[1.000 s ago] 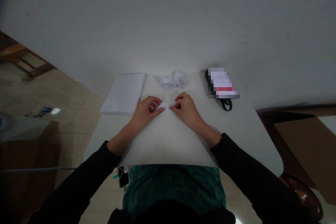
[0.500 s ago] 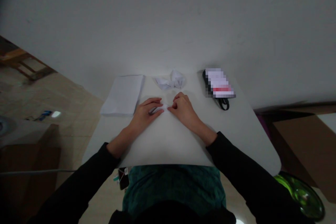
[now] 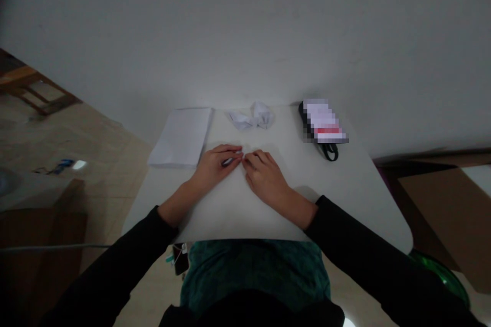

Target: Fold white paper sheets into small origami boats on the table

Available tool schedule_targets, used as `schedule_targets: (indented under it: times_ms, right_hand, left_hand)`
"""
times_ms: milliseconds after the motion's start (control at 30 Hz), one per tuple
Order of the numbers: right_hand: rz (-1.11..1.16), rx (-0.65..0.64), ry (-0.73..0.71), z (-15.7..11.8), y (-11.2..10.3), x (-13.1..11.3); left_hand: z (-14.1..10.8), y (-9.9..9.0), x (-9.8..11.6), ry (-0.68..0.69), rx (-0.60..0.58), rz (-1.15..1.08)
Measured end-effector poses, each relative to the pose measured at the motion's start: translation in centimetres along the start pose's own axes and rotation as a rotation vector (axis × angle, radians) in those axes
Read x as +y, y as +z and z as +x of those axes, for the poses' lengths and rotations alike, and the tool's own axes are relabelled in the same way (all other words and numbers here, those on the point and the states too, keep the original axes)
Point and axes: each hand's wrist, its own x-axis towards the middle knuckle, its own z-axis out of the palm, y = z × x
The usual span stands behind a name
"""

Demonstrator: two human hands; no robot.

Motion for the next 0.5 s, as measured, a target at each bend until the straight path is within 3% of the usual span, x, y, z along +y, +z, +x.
schedule_targets:
  times_ms: [233, 500]
  right_hand:
    - [-0.202, -0.061, -0.083, -0.7, -0.5, 0.7]
    - [-0.106, -0.005, 0.016, -2.1, -1.0, 2.2]
  left_hand:
    - [-0.1, 0.3, -0.1, 0.062, 0.042, 0.122]
    - [-0.1, 0.4, -0.2, 0.096, 0.063, 0.186]
